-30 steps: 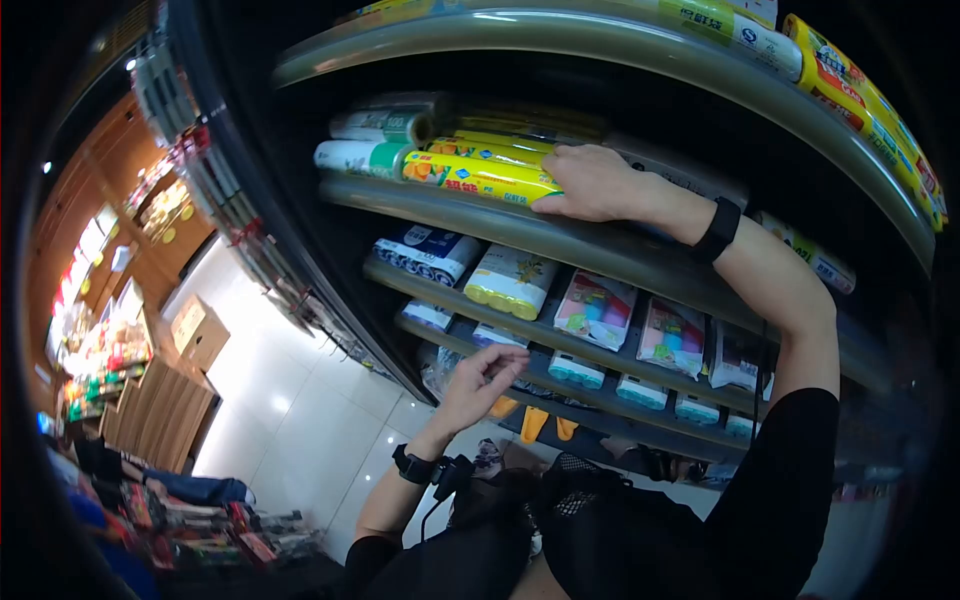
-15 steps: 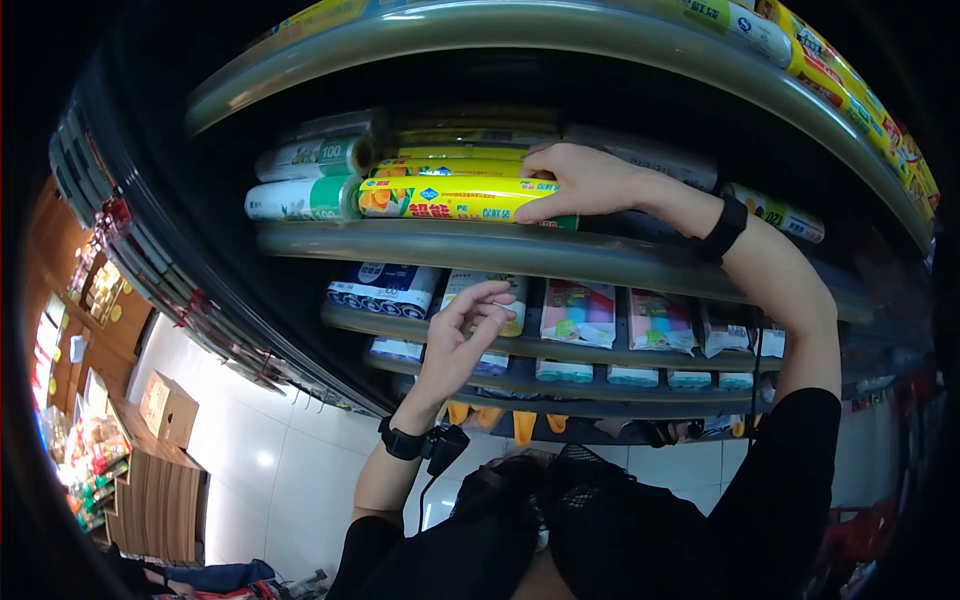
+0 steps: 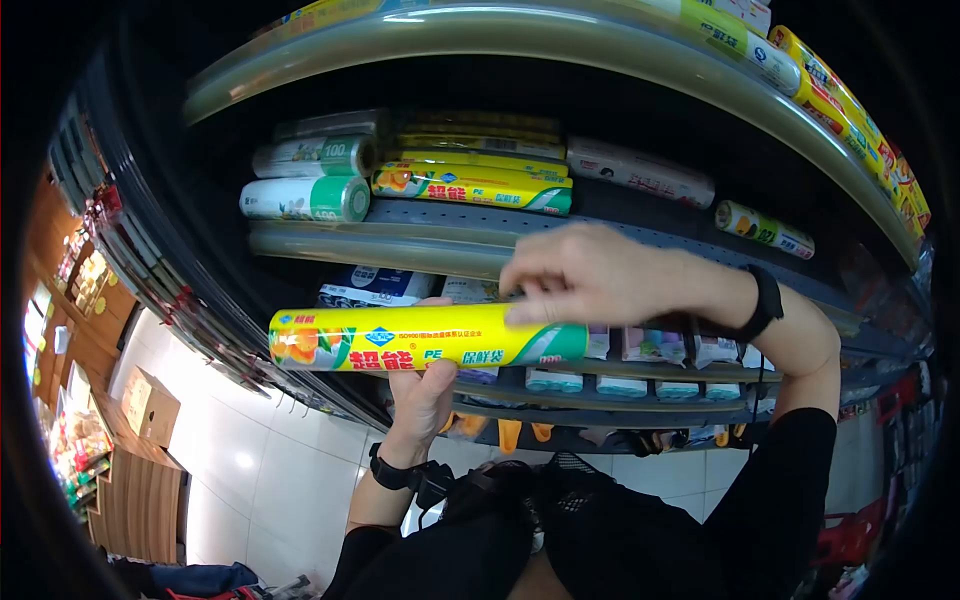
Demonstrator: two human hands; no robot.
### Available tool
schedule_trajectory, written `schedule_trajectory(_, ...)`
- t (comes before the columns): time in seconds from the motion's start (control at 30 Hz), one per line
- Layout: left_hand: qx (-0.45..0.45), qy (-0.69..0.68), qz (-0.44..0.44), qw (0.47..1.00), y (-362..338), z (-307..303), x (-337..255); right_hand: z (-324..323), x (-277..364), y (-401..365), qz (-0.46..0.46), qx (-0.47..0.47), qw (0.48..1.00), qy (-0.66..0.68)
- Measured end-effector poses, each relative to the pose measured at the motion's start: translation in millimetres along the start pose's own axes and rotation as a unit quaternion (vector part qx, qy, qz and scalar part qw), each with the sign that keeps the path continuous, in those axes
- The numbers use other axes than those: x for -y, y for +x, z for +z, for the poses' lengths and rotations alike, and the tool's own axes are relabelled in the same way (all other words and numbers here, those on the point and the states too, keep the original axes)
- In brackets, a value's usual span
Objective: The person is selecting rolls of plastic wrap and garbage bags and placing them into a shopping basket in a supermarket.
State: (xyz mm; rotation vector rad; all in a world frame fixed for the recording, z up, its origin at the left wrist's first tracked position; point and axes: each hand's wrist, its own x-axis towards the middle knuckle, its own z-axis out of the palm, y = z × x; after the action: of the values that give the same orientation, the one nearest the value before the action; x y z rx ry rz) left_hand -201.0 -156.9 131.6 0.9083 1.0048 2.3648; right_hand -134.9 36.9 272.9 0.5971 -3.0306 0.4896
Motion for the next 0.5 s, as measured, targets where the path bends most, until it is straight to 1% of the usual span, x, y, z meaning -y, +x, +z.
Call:
schedule_trajectory(0.03,-0.034,0.025,-0.005,0.999,-3.5,-1.7,-1.1,-4.1,-7.8,7.4,0.009,-0.035,0.999,-0.026)
schedule_trajectory(0.07,-0.035,0.026,-0.004,0.999,-6.5,-4.7,-1.0,-6.8,-17.2,12.8,-0.032,-0.099,0.985,-0.136)
schedule_trajectory(0.1,-0.037,0.017,0.005,0.999,-9.1,-8.6,-0.5,-10.0,-30.9,19.1,-0.038,-0.119,0.969,-0.211)
schedule_trajectory(0.17,-0.041,0.009,0.017,0.999,-15.4,-13.6,-3.5,-7.6,-60.1,32.4,0.022,-0.118,0.951,-0.285)
schedule_trajectory(0.2,-0.036,0.01,0.014,0.999,-18.3,-15.2,-5.3,-6.9,-68.8,36.8,0.019,-0.119,0.95,-0.288)
schedule_trajectory(0.27,-0.03,0.029,0.007,0.999,-25.2,-22.4,-8.0,-6.1,-79.1,44.7,0.089,-0.096,0.958,-0.256)
schedule_trajectory(0.3,-0.03,0.029,0.012,0.999,-28.7,-27.6,-9.0,-5.6,-80.1,48.9,0.087,-0.097,0.957,-0.259)
schedule_trajectory(0.37,-0.013,0.083,-0.017,0.996,-34.7,-36.6,-10.2,-2.2,-81.4,52.2,0.123,-0.091,0.951,-0.271)
schedule_trajectory(0.43,0.006,0.08,-0.012,0.997,-37.2,-41.9,-10.4,-0.6,-85.8,58.7,0.134,-0.081,0.948,-0.278)
schedule_trajectory(0.5,0.028,0.124,0.005,0.992,-41.6,-44.5,-12.5,1.7,-87.4,62.4,0.145,-0.071,0.945,-0.284)
